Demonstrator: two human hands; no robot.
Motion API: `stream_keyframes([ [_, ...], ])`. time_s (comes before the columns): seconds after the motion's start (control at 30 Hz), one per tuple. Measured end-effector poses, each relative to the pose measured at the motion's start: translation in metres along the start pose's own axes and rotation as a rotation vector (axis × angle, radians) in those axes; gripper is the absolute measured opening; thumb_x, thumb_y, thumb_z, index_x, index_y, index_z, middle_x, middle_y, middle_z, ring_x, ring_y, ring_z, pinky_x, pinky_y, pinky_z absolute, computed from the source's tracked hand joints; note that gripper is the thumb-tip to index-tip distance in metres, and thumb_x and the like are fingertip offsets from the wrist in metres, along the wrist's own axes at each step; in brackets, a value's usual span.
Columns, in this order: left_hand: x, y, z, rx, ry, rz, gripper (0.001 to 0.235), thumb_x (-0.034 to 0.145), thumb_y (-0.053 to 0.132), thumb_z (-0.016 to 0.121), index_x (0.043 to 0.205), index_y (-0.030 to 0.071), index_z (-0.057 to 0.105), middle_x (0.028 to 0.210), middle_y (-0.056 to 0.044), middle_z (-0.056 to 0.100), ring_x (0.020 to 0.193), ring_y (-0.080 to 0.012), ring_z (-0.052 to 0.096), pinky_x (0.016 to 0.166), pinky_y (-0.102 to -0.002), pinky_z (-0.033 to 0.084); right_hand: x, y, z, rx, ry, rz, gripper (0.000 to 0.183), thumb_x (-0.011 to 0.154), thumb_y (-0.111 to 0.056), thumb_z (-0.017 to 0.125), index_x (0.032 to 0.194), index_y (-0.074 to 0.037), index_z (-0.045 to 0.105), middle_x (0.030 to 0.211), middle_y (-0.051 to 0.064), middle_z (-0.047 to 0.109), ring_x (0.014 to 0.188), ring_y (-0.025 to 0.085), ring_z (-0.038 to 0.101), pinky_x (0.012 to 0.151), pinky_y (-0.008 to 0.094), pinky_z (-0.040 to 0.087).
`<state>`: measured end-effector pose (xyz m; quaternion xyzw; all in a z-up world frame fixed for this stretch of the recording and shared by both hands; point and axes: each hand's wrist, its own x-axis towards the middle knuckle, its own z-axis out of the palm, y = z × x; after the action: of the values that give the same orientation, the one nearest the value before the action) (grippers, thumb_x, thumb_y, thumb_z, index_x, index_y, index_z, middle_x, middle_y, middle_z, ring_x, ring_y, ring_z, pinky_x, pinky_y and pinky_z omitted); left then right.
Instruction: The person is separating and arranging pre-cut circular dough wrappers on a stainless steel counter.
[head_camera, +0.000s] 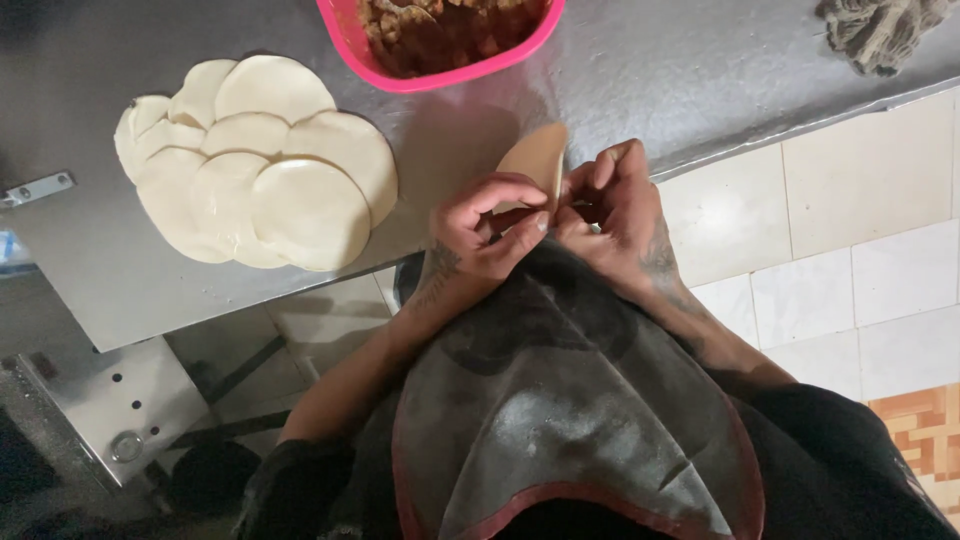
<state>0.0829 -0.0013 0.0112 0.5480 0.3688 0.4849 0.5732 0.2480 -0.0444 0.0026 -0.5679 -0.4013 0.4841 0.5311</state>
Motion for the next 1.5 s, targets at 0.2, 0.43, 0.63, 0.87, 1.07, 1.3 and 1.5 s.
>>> stream_keyframes([
  [0.2, 0.0, 0.004, 0.002, 0.023, 0.03, -0.043, 0.035, 0.082, 0.013, 0.089, 0.108, -0.003, 0.072, 0.095, -0.015, 0.074, 0.086, -0.0246, 0.075, 0.069, -0.04, 0.067, 0.003, 0.004, 0.001, 0.118, -0.12, -0.068, 0.035, 0.086, 0.012, 0.062, 0.099, -0.007, 0.036, 0.082, 0.019, 0.065, 0.069, 0.026, 0.065, 0.061, 0.043, 0.059],
  [0.43, -0.003, -0.001, -0.015, -0.018, 0.213, -0.117, 0.03, 0.089, 0.02, 0.083, 0.111, 0.001, 0.075, 0.092, -0.012, 0.075, 0.08, -0.0118, 0.069, 0.063, -0.029, 0.063, 0.025, 0.014, -0.048, 0.239, -0.121, -0.154, 0.029, 0.089, 0.016, 0.053, 0.094, -0.009, 0.039, 0.089, 0.016, 0.06, 0.078, 0.024, 0.068, 0.07, 0.032, 0.059],
  [0.63, 0.006, -0.051, -0.056, -0.014, 0.186, -0.354, 0.033, 0.095, 0.017, 0.071, 0.123, 0.0, 0.067, 0.09, -0.002, 0.067, 0.073, -0.0078, 0.055, 0.066, -0.021, 0.047, 0.085, 0.041, -0.156, -0.24, -0.081, -0.277, 0.023, 0.103, 0.023, 0.037, 0.113, 0.008, 0.052, 0.093, 0.018, 0.059, 0.08, 0.027, 0.064, 0.081, 0.033, 0.059],
  [0.87, -0.002, 0.006, -0.09, 0.661, 0.267, 0.026, 0.037, 0.096, -0.003, 0.066, 0.132, -0.003, 0.059, 0.128, -0.02, 0.068, 0.117, -0.0311, 0.07, 0.104, -0.038, 0.058, 0.105, 0.011, -0.138, -0.696, -0.035, -0.566, 0.023, 0.112, 0.007, 0.052, 0.133, 0.0, 0.058, 0.13, 0.022, 0.053, 0.104, 0.033, 0.05, 0.081, 0.043, 0.039],
  [1.07, -0.035, 0.009, -0.178, 1.302, 0.29, -0.088, 0.065, 0.09, 0.004, 0.071, 0.145, -0.009, 0.04, 0.145, -0.033, 0.042, 0.132, -0.0504, 0.044, 0.111, -0.058, 0.045, 0.073, -0.024, -0.063, -0.868, -0.052, -0.704, 0.028, 0.098, 0.031, 0.064, 0.122, 0.018, 0.072, 0.145, 0.029, 0.051, 0.131, 0.043, 0.053, 0.101, 0.056, 0.056],
  [1.3, -0.035, 0.012, -0.188, 1.072, 0.432, -0.166, 0.01, 0.09, 0.015, 0.083, 0.099, 0.013, 0.079, 0.087, -0.005, 0.068, 0.075, -0.0241, 0.074, 0.067, -0.033, 0.06, 0.048, -0.017, 0.051, -0.1, -0.503, -0.265, 0.007, 0.093, 0.006, 0.071, 0.1, 0.004, 0.074, 0.103, 0.021, 0.07, 0.086, 0.021, 0.068, 0.078, 0.034, 0.057],
  [1.5, -0.052, 0.037, -0.145, 0.723, 0.569, 0.121, 0.006, 0.091, 0.012, 0.081, 0.096, 0.014, 0.08, 0.091, -0.003, 0.07, 0.077, -0.0205, 0.073, 0.061, -0.025, 0.062, 0.043, -0.029, 0.101, -0.083, -0.845, -0.045, 0.025, 0.099, -0.012, 0.066, 0.119, 0.0, 0.073, 0.101, 0.021, 0.076, 0.093, 0.023, 0.073, 0.074, 0.04, 0.061],
])
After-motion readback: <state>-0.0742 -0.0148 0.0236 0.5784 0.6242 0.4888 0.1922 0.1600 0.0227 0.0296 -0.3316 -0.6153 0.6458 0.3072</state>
